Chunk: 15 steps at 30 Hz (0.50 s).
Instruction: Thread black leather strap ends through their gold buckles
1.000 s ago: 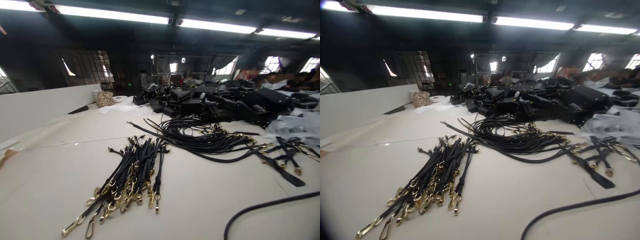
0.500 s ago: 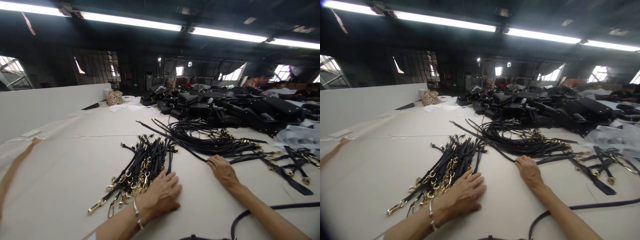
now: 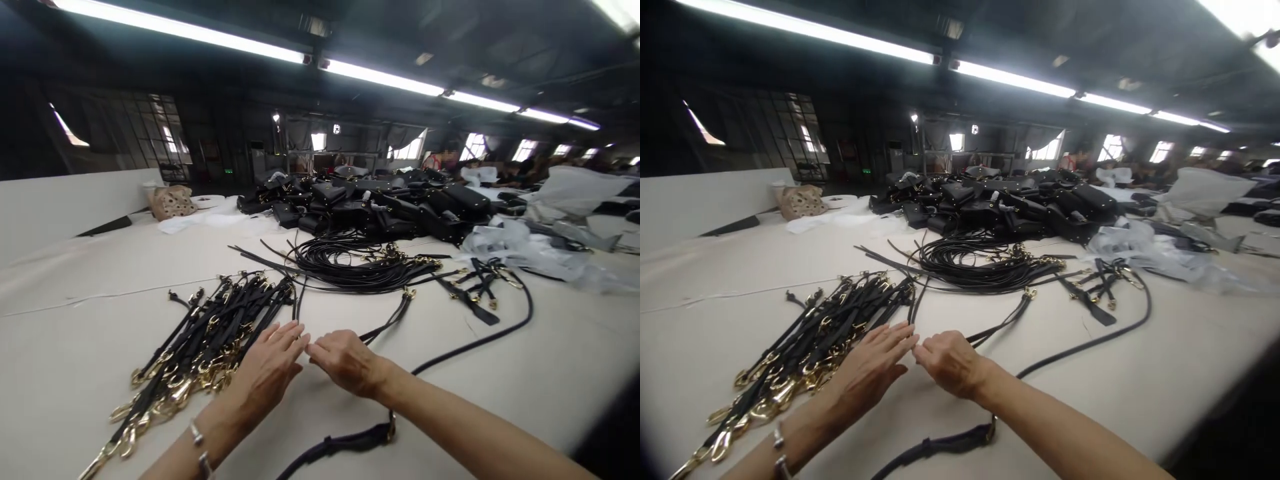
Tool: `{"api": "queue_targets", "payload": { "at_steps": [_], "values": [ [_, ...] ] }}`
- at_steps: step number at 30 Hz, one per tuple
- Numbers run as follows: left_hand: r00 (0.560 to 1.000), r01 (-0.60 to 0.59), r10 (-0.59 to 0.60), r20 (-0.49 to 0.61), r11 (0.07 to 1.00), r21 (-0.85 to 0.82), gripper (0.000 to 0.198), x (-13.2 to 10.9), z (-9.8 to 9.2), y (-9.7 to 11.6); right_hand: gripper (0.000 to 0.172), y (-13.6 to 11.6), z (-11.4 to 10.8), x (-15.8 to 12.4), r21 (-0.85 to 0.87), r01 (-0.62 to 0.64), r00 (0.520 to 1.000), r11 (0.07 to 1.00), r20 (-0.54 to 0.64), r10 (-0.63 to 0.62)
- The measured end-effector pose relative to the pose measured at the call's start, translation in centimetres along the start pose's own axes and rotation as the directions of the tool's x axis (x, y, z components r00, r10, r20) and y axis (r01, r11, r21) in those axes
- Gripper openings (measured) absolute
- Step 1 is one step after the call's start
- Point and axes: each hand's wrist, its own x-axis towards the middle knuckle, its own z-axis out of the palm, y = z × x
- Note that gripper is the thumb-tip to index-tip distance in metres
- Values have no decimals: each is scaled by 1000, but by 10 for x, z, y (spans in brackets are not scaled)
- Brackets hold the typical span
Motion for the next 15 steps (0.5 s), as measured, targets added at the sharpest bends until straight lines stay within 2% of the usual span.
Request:
{"api": "queue_targets", "payload": {
  "at_steps": [2,4,7,11,14,15],
  "values": [
    [999,27,-26,37,999,-27,11,11,5,11,19,-3,-12,4,-12,32,999,999,-6,-32],
    [999,48,-48,24,999,-15,25,19,3,15,15,2,-28,3,-12,25,999,1000,-20,-25],
    [994,62,-57,-89,996,64,23,20,-14,7,17,29,-64,-14,10,-70,995,997,-67,71],
    [975,181,-177,-134,983,23,18,8,-43,-13,39,76,-132,-76,69,-267,948,961,-157,275],
    [975,160,-160,-151,987,-9,20,-6,-60,-24,58,85,-172,-141,132,-381,901,915,-169,399],
    [977,140,-139,-158,990,-7,21,-11,-65,-26,60,82,-178,-160,192,-521,828,832,-125,547]
  ]
}}
